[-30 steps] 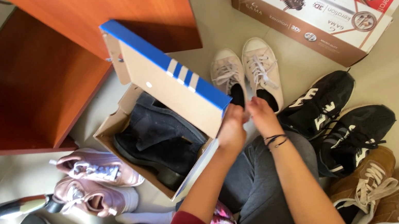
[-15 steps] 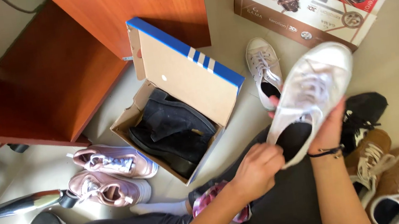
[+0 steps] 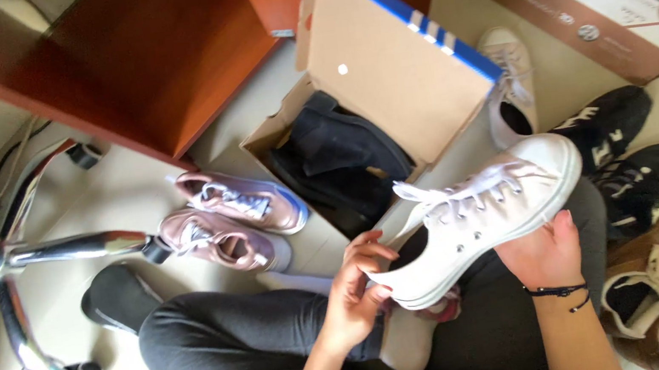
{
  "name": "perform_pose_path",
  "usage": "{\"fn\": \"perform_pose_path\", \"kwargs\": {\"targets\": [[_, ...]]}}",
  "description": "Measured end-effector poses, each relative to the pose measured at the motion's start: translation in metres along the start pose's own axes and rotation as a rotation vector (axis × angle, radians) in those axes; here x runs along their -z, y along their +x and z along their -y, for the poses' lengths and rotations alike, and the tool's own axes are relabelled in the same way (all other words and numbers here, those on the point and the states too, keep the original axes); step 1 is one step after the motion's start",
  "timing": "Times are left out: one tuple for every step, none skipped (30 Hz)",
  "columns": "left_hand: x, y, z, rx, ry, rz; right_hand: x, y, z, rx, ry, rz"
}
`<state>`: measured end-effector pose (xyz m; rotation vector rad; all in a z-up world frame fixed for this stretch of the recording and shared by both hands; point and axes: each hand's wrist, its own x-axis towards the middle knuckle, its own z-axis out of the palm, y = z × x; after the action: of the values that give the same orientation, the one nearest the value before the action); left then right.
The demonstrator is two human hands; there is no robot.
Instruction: The person sits on the floor, wipes a wooden cabinet door with a cloth, then opens a blue shoebox and places a pair of black boots inside. They close the box, set it on a cabinet shelf, and pair fluffy slippers and sneakers together on the floor.
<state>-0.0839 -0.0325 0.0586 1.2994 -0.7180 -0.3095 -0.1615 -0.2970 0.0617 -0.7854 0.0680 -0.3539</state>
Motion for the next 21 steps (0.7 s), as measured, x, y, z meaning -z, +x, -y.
{"fn": "perform_pose_path", "kwargs": {"targets": [[0.009, 0.000, -0.007, 0.002, 0.006, -0.010, 0.009, -0.001, -0.015, -0.009, 0.004, 0.006], [0.017, 0.001, -0.013, 0.067, -0.192, -0.028, 0.019, -0.001, -0.030, -0.059, 0.051, -0.043], [0.026, 0.002, -0.019, 0.130, -0.390, -0.047, 0.029, -0.001, -0.044, -0.109, 0.097, -0.093], [0.035, 0.003, -0.020, 0.126, -0.387, -0.059, 0.022, 0.001, -0.050, -0.119, 0.097, -0.084], [0.043, 0.004, -0.021, 0.106, -0.457, -0.092, 0.015, 0.004, -0.056, -0.115, 0.011, -0.097], [0.051, 0.005, -0.022, 0.085, -0.527, -0.124, 0.009, 0.007, -0.061, -0.110, -0.076, -0.110], [0.063, 0.006, -0.011, 0.081, -0.524, -0.135, 0.016, 0.008, -0.070, -0.119, -0.076, -0.101], [0.075, 0.005, 0.000, 0.157, -0.601, -0.246, 0.022, 0.008, -0.079, -0.139, -0.067, -0.089], [0.087, 0.004, 0.010, 0.232, -0.678, -0.357, 0.029, 0.008, -0.087, -0.160, -0.058, -0.076], [0.096, 0.012, 0.012, 0.231, -0.676, -0.367, 0.037, 0.008, -0.092, -0.168, -0.057, -0.072], [0.106, 0.021, 0.014, 0.311, -0.707, -0.415, 0.045, 0.009, -0.097, -0.102, -0.154, -0.027], [0.116, 0.031, 0.016, 0.393, -0.739, -0.459, 0.052, 0.010, -0.102, -0.032, -0.252, 0.016], [0.122, 0.044, 0.017, 0.392, -0.739, -0.465, 0.044, 0.015, -0.100, -0.037, -0.251, 0.019], [0.127, 0.058, 0.019, 0.496, -0.751, -0.521, 0.036, 0.020, -0.098, -0.084, -0.432, -0.047], [0.132, 0.072, 0.021, 0.601, -0.762, -0.575, 0.029, 0.025, -0.095, -0.129, -0.612, -0.113], [0.133, 0.084, 0.027, 0.601, -0.765, -0.582, 0.026, 0.028, -0.098, -0.136, -0.614, -0.110], [0.134, 0.095, 0.032, 0.511, -0.763, -0.613, 0.024, 0.031, -0.102, -0.215, -0.632, -0.155], [0.135, 0.108, 0.038, 0.420, -0.759, -0.642, 0.021, 0.035, -0.105, -0.294, -0.651, -0.198], [0.141, 0.116, 0.056, 0.419, -0.761, -0.649, 0.028, 0.035, -0.110, -0.299, -0.653, -0.194], [0.147, 0.125, 0.075, 0.352, -0.645, -0.721, 0.035, 0.035, -0.115, -0.280, -0.726, -0.164], [0.152, 0.134, 0.093, 0.285, -0.527, -0.790, 0.043, 0.035, -0.120, -0.261, -0.799, -0.133]]}}
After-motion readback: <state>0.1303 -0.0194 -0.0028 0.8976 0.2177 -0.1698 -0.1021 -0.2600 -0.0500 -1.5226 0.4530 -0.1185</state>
